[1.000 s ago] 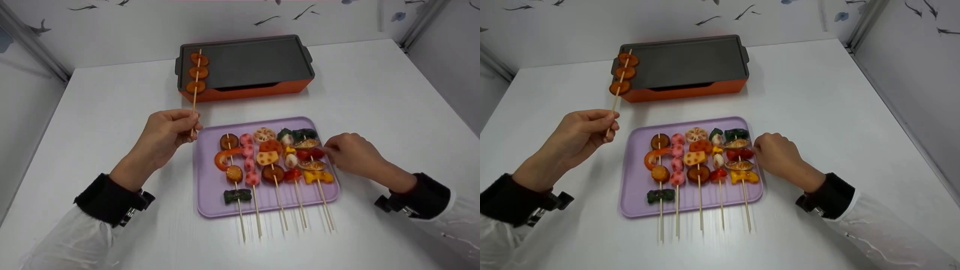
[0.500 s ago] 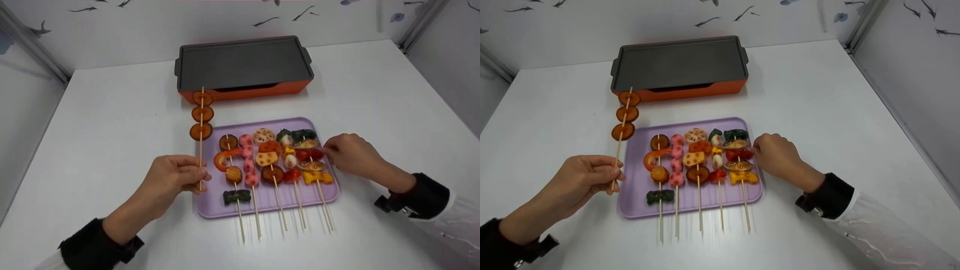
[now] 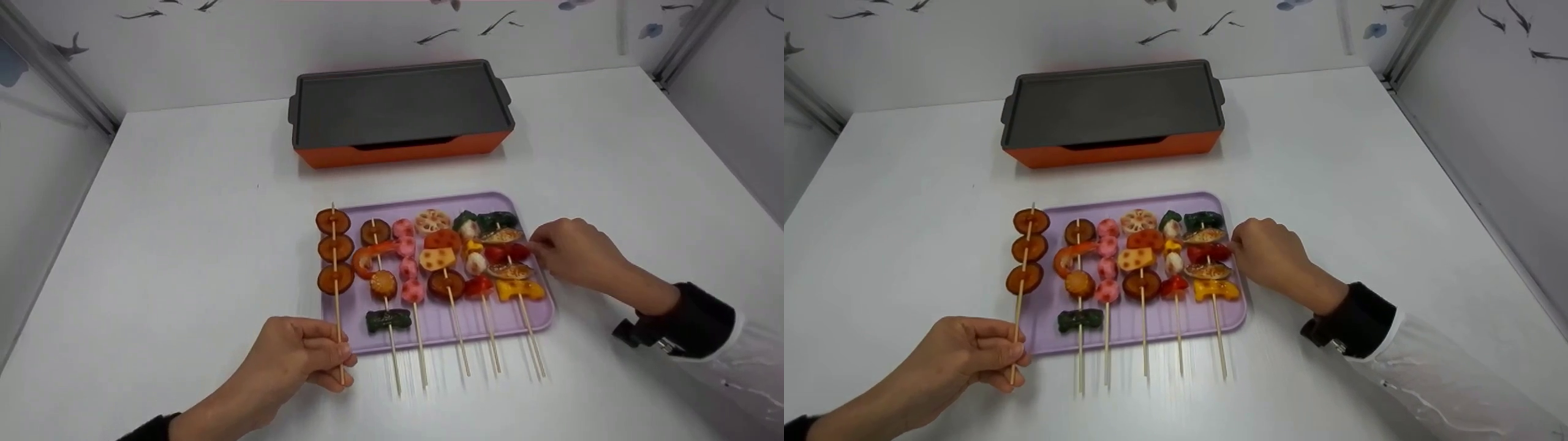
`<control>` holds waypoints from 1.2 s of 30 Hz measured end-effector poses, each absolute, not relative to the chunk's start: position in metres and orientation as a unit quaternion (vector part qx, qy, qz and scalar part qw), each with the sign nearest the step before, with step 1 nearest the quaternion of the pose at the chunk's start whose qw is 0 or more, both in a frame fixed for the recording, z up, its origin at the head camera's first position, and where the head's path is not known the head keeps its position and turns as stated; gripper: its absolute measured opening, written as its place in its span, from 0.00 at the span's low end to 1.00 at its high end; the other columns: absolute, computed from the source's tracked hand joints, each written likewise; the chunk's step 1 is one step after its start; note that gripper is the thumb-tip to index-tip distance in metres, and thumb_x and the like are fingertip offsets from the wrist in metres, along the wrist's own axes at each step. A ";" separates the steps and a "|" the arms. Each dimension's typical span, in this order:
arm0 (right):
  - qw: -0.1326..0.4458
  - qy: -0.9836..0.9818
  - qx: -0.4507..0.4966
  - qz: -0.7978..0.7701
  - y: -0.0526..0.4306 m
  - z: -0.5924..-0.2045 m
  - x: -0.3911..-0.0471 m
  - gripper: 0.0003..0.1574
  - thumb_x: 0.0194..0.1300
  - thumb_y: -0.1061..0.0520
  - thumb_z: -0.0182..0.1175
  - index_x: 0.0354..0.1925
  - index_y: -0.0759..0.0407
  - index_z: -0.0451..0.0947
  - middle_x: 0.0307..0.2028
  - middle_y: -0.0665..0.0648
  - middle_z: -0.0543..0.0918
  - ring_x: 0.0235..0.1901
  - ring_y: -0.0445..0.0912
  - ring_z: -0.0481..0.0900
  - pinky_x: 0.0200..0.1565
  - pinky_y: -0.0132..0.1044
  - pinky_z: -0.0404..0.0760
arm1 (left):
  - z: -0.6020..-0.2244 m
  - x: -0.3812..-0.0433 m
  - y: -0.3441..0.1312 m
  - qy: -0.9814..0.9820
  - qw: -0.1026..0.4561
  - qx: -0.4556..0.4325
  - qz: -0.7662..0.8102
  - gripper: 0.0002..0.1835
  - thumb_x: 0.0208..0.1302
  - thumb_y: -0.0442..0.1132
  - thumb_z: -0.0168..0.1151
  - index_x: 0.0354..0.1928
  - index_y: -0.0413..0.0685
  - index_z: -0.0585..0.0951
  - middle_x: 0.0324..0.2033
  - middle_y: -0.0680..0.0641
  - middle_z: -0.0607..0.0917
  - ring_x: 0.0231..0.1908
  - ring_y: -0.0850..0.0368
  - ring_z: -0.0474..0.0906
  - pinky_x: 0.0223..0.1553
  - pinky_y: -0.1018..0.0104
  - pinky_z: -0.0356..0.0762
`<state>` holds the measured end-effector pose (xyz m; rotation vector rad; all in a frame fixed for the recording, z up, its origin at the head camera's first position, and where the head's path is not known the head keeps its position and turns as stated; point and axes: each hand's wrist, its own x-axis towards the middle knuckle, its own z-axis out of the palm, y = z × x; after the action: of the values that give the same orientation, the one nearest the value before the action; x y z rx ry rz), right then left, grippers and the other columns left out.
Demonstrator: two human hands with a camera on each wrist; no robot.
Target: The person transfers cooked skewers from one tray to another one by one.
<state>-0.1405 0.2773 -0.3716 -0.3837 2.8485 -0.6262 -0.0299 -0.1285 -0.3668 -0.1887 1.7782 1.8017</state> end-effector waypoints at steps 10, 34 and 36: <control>0.099 0.963 -0.131 -0.213 0.277 -0.373 -0.142 0.11 0.71 0.59 0.63 0.41 0.68 0.86 0.26 0.54 0.82 0.22 0.45 0.73 0.24 0.37 0.73 | -0.383 -0.019 -0.123 0.665 0.316 -0.088 0.671 0.08 0.66 0.28 0.67 0.42 0.26 0.82 0.29 0.40 0.88 0.25 0.56 0.86 0.29 0.66 0.86; 0.134 0.957 -0.124 -0.224 0.283 -0.372 -0.145 0.14 0.74 0.55 0.62 0.44 0.65 0.87 0.26 0.53 0.82 0.23 0.46 0.73 0.25 0.37 0.74 | -0.380 -0.030 -0.132 0.772 0.275 -0.085 0.567 0.08 0.61 0.36 0.74 0.34 0.36 0.88 0.27 0.42 0.89 0.24 0.55 0.87 0.31 0.64 0.87; 0.135 0.956 -0.127 -0.228 0.286 -0.371 -0.145 0.14 0.74 0.54 0.62 0.43 0.64 0.87 0.25 0.52 0.81 0.23 0.46 0.73 0.24 0.36 0.73 | -0.376 -0.030 -0.131 0.801 0.252 -0.077 0.538 0.08 0.61 0.38 0.75 0.32 0.39 0.88 0.25 0.45 0.88 0.23 0.55 0.85 0.29 0.65 0.85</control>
<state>-0.1446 0.2862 -0.3710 -0.3672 2.7685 -0.6607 -0.0302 -0.1315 -0.3756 -0.2099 2.1779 1.4618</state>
